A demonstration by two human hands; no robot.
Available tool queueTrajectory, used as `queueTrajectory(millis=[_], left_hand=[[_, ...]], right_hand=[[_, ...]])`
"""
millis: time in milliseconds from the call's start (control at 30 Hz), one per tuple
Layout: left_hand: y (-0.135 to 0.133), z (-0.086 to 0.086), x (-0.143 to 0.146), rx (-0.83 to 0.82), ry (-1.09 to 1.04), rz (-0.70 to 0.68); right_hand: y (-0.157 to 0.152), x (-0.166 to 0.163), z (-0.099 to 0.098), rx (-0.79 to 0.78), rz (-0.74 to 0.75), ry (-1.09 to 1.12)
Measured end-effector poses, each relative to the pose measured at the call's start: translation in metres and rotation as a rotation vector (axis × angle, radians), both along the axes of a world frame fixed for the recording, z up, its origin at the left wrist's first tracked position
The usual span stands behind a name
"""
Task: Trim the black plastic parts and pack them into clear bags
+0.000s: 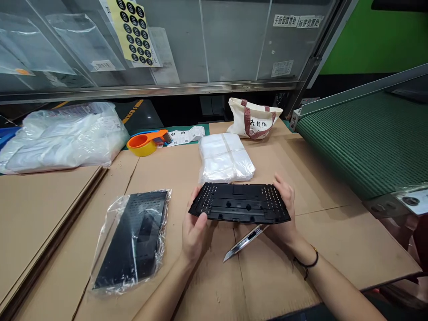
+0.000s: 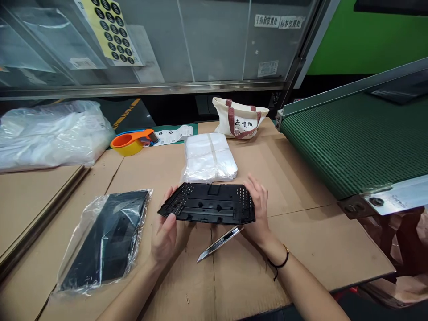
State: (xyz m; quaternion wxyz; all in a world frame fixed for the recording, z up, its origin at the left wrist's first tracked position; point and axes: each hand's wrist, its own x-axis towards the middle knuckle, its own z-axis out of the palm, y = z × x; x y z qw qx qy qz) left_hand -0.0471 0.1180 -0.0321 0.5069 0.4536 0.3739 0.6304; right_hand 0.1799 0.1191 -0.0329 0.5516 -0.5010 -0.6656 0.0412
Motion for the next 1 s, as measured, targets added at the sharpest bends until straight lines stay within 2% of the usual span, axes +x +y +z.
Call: queueTrajectory(millis=[67,200,433,600,767,1000], left_hand=[[-0.001,-0.001,0.002,0.048,0.046,-0.008],[-0.003,-0.005,0.002,0.111,0.109,0.045],[-0.003,-0.011,0.001,0.116,0.171,0.092],[-0.005,-0.013,0.001,0.113,0.195,0.093],[-0.005,-0.014,0.000,0.126,0.292,0.108],[-0.006,-0.014,0.001,0.208,0.290,0.148]], right_hand=[[0.002,-0.001,-0.004,-0.087,-0.040,0.031],[0.003,-0.002,-0.009,-0.186,-0.017,0.105],[-0.001,-0.004,-0.005,-0.116,0.067,0.170],[0.000,-0.005,-0.009,-0.077,0.111,0.227],[0.001,-0.006,-0.009,-0.091,0.123,0.280],[0.003,-0.004,-0.010,-0.126,0.165,0.357]])
